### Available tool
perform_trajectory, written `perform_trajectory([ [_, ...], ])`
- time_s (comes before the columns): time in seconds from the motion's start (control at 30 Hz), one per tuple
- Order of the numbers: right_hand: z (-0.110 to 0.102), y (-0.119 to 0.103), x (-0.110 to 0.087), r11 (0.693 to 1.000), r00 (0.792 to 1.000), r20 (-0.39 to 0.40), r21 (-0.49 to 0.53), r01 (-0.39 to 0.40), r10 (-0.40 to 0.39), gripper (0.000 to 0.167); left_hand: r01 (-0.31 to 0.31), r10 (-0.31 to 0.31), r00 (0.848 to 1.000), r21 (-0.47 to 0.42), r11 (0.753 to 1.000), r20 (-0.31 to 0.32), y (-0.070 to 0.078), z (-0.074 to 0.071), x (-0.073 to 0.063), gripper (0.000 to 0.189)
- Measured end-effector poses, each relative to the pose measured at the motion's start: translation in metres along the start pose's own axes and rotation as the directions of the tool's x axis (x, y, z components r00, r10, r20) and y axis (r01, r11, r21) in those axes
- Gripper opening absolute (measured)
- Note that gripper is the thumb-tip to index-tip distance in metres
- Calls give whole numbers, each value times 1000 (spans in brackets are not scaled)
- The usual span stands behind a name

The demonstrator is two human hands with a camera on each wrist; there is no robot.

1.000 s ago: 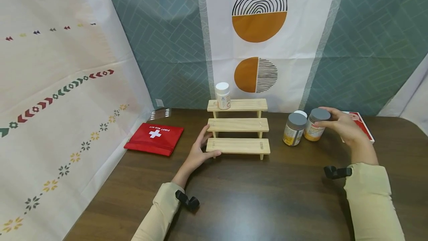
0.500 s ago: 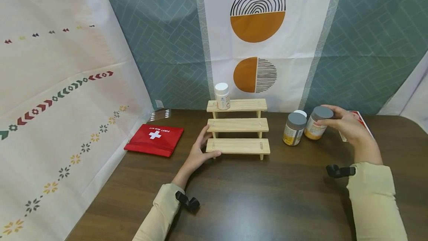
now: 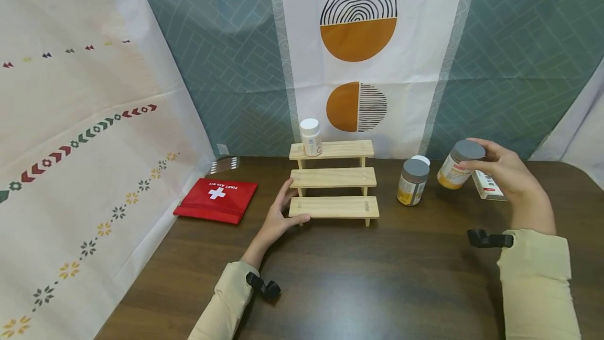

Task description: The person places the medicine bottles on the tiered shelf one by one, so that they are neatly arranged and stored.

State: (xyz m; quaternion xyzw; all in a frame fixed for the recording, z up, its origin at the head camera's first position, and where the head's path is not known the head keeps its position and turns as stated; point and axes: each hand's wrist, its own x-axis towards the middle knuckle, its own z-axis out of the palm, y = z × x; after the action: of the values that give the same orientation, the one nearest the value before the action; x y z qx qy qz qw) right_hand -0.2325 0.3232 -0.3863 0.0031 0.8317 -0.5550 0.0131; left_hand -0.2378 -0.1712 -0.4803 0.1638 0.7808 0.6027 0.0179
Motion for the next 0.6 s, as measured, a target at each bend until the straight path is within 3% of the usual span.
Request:
perform_trajectory([
  [0.13,-1,-8,-3,999,999,-30,21,25,-24,46,4,-4,1000,-4,1000,6,-1,1,1,102],
  [0.27,1,-16,-7,987,995,-65,138,84,-75,46,14,-14,1000,-10,1000,15,1,1,1,103],
  [0.4,6,-25,-10,948,988,-103,284,143,-118,48,29,-28,999,-17,999,32,15,0,-2,103],
  [0.6,18,-43,-14,897,976,-178,402,186,-123,53,14,-15,999,2,1000,36,31,0,-8,100],
])
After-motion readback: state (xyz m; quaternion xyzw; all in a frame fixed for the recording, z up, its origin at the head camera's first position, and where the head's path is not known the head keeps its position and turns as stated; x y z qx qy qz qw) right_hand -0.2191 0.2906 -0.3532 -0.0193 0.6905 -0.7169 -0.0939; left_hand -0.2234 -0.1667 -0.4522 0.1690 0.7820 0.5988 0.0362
